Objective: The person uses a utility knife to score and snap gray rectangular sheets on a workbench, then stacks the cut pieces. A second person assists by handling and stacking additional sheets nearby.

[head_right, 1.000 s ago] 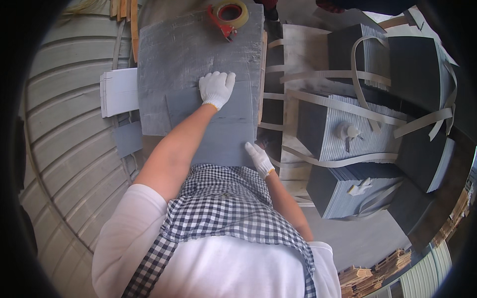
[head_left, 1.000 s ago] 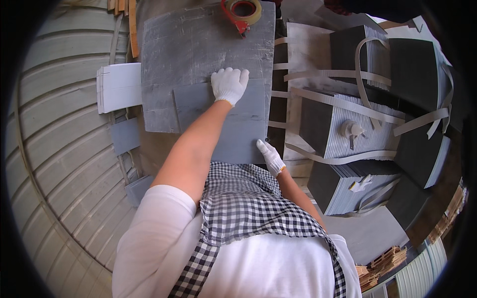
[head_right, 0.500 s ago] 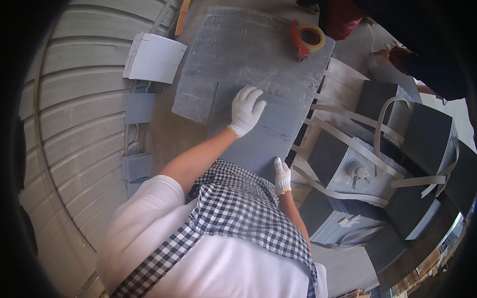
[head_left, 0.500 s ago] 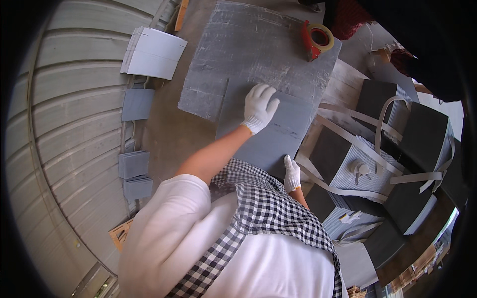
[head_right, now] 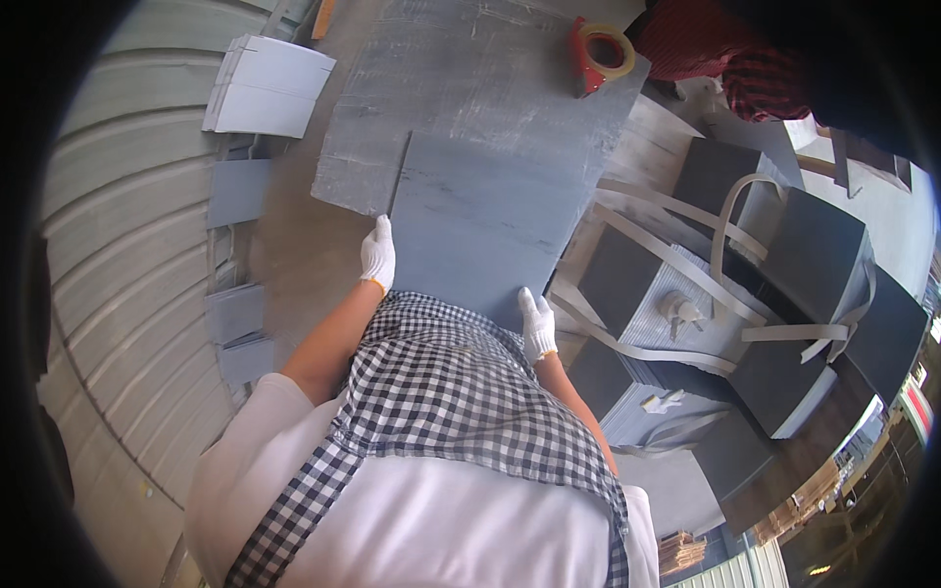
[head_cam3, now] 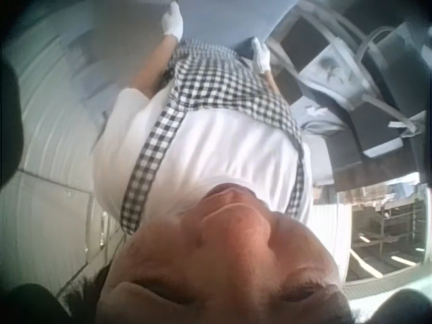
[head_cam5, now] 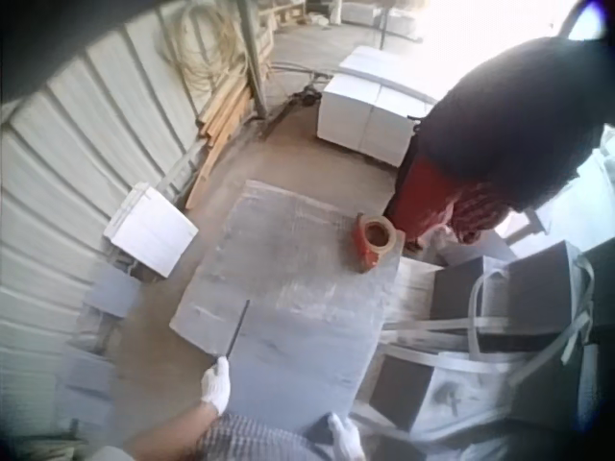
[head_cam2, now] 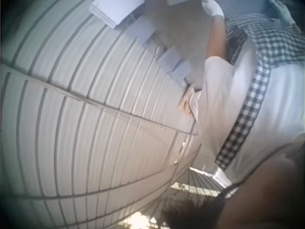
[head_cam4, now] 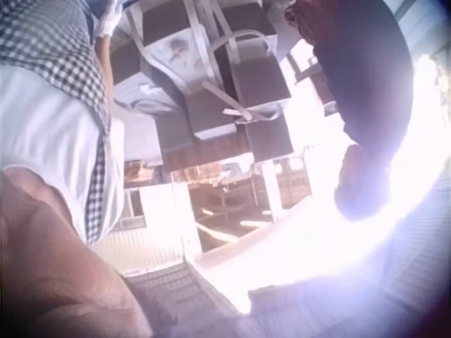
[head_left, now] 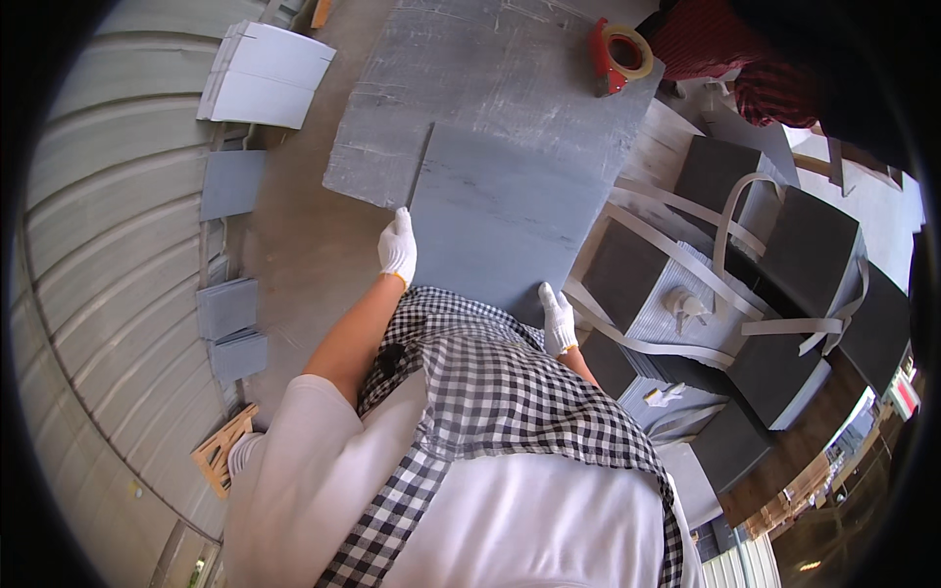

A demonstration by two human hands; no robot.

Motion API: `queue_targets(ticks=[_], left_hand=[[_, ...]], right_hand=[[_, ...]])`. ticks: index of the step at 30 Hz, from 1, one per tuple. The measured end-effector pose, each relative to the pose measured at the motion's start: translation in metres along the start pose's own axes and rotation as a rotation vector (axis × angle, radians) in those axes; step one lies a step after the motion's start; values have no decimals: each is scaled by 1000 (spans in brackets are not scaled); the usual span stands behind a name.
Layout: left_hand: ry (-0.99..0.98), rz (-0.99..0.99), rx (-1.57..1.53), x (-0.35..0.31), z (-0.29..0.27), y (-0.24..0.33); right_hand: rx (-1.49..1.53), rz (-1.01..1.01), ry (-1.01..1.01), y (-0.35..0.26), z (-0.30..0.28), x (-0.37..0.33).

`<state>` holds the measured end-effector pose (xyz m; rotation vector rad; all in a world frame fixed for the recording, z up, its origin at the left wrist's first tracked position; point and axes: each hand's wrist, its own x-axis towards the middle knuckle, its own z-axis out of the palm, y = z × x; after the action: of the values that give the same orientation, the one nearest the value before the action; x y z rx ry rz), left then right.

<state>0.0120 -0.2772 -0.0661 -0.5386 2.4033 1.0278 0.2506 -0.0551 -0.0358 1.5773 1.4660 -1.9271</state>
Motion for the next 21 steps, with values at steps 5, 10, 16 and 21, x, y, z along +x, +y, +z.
queue_targets(ticks=[5,10,16,21], left_hand=[[80,-30,-24,-5,2,3],[67,-76,-28,0,-20,25],[184,-14,-6,59,-61,57],[266,85,15,138,-90,100]], right_hand=[[-206,-41,-50,-7,-11,-13],[-444,-52,-116,-38,-4,-21],[-632,-98,-202,-76,43,26],[-513,-198,-290,-131,103,83]])
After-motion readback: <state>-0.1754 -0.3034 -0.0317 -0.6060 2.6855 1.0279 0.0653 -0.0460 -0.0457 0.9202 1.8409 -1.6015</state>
